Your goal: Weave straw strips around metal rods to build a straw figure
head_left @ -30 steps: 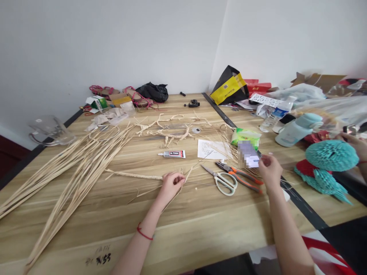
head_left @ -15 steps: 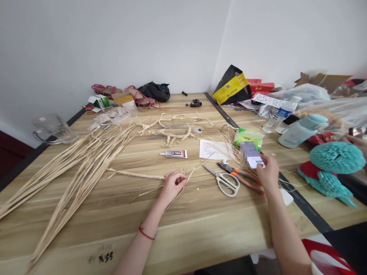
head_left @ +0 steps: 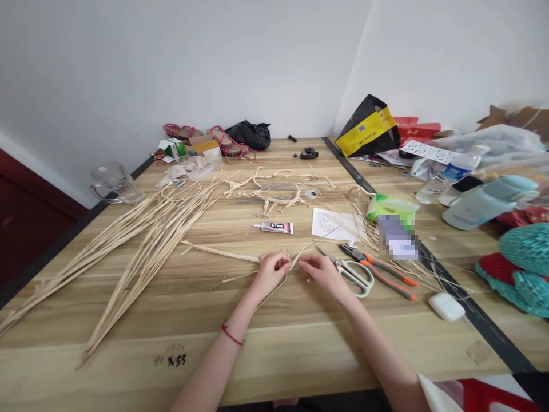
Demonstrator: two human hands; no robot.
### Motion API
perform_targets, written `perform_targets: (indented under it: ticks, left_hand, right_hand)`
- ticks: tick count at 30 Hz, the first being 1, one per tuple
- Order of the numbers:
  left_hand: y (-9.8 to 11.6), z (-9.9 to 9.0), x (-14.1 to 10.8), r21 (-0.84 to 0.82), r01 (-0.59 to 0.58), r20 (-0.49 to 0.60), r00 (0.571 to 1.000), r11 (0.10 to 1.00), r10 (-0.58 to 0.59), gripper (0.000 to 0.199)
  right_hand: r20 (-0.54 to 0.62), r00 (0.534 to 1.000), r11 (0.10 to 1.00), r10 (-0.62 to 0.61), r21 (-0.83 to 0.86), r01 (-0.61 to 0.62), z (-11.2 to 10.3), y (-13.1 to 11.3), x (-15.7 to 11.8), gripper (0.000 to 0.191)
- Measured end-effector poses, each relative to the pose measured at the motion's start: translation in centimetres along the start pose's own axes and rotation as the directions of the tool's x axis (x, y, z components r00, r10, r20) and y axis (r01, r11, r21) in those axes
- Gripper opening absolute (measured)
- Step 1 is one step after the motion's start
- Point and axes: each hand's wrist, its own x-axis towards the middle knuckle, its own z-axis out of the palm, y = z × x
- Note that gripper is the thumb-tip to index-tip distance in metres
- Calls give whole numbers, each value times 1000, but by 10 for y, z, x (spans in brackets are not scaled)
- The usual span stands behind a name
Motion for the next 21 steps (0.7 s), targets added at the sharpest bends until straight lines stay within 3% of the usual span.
perform_targets:
  ticks: [9, 21]
  left_hand:
    - [-6, 3, 0, -51, -46, 12, 999, 998, 47, 12]
    - [-1, -1, -4, -47, -80, -121, 990, 996, 74, 13]
  right_hand:
    - [74, 990, 963, 117, 235, -132, 10, 1, 9, 34]
    - [1, 998, 959, 70, 274, -67, 14, 1, 10, 41]
